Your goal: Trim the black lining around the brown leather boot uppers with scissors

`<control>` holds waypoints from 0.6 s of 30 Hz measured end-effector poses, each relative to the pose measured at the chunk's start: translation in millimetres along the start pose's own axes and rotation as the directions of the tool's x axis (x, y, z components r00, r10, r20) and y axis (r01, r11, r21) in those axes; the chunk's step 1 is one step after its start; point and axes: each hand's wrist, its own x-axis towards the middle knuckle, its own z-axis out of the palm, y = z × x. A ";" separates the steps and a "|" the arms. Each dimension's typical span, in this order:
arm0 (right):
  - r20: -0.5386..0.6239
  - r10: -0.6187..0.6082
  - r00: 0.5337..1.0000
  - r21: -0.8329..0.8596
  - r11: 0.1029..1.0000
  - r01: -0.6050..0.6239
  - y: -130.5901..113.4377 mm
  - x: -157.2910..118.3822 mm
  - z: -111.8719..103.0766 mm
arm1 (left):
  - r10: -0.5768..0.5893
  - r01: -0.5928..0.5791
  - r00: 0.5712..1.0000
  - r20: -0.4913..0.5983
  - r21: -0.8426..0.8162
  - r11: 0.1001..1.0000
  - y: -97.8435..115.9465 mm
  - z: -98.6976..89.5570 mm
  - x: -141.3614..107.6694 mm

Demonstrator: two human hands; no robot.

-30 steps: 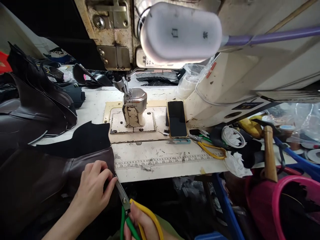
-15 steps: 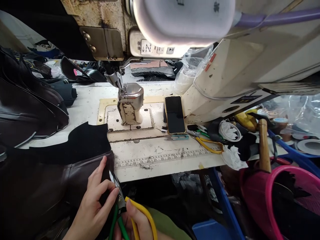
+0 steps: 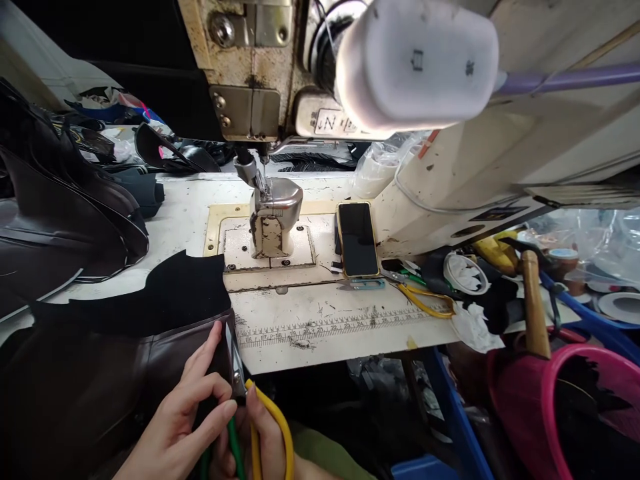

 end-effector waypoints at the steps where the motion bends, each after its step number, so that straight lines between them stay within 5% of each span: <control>1: -0.001 -0.003 1.000 0.002 1.000 0.003 -4.7 0.8 2.3 | -0.001 0.002 1.000 0.016 -0.022 1.000 -0.8 -2.5 -0.3; 8: -0.039 0.061 0.997 0.037 0.998 -0.060 -23.3 5.2 8.8 | -0.025 0.043 0.992 0.122 -0.151 0.988 -8.5 -14.8 -1.7; 12: 0.078 0.083 0.993 0.090 0.992 -0.090 -30.4 6.6 15.0 | 0.003 0.020 0.991 0.132 -0.177 0.984 -10.4 -17.1 0.3; 16: 0.075 -0.020 0.997 0.181 0.983 0.006 -56.4 -6.0 26.5 | 0.076 -0.057 0.990 0.115 -0.160 0.986 -12.1 -20.6 -1.4; 18: 0.021 -0.091 0.996 0.081 0.993 0.089 -77.4 -25.4 31.2 | 0.105 -0.084 0.981 0.165 -0.125 0.989 -13.5 -25.4 -3.3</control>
